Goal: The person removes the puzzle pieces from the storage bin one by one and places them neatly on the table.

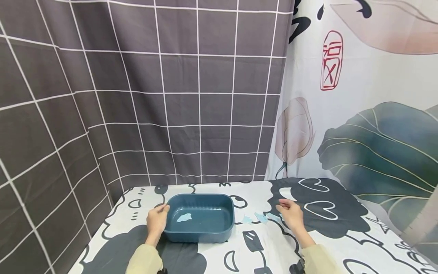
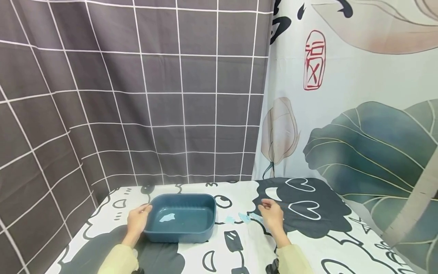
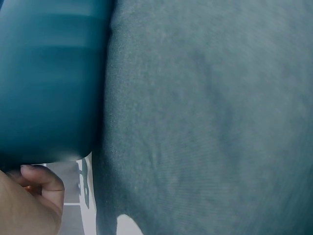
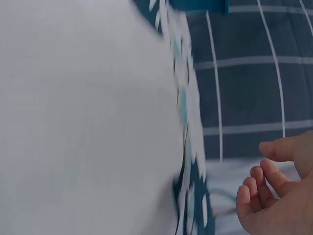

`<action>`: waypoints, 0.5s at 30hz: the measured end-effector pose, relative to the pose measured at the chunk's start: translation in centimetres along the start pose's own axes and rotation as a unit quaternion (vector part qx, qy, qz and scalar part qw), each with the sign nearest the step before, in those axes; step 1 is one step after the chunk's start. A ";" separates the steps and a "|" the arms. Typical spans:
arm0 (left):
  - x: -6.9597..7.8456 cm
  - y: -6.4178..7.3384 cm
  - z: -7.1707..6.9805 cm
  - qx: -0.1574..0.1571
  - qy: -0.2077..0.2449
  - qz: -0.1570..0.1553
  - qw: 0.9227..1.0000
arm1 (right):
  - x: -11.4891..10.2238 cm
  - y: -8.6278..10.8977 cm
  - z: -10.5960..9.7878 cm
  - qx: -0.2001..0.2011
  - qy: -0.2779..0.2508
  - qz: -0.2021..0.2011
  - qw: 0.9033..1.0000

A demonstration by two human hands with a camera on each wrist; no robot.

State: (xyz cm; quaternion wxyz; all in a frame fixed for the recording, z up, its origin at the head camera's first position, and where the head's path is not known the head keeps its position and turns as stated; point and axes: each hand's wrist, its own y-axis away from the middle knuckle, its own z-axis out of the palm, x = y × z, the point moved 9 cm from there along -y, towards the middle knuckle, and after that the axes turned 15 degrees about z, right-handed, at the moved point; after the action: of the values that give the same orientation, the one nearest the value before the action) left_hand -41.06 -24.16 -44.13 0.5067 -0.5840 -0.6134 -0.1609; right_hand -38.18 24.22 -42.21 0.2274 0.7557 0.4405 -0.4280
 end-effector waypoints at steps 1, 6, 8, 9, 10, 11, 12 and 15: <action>0.0 0.0 -0.1 0.001 0.001 0.000 1.000 | -0.6 0.2 0.7 -0.008 -0.008 -0.004 1.000; -0.1 0.4 0.1 -0.003 0.010 -0.009 1.000 | -3.1 1.5 3.4 -0.044 -0.041 -0.013 0.998; -0.1 0.5 0.2 -0.003 0.014 -0.012 1.000 | -4.2 2.2 4.4 -0.052 -0.048 -0.019 0.997; -0.2 0.5 0.2 -0.002 0.019 -0.014 1.000 | -4.8 2.6 4.9 -0.059 -0.054 -0.023 0.997; -0.2 0.4 0.2 0.000 0.022 -0.015 1.000 | -5.4 3.0 5.5 -0.065 -0.060 -0.031 0.996; -0.2 0.3 0.2 0.002 0.023 -0.014 1.000 | -6.1 3.4 6.1 -0.071 -0.069 -0.043 0.994; -0.1 0.3 0.1 0.004 0.023 -0.013 1.000 | -6.8 3.9 6.8 -0.079 -0.078 -0.049 0.993; -0.1 0.1 -0.1 0.006 0.025 -0.012 1.000 | -8.5 5.4 9.0 -0.117 -0.104 -0.073 0.985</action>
State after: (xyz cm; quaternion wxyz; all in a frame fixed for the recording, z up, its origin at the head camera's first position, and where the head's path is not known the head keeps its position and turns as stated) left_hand -40.95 -24.22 -44.21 0.5237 -0.5695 -0.6081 -0.1778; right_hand -39.66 10.98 -39.96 0.3268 0.6411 0.5152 -0.4656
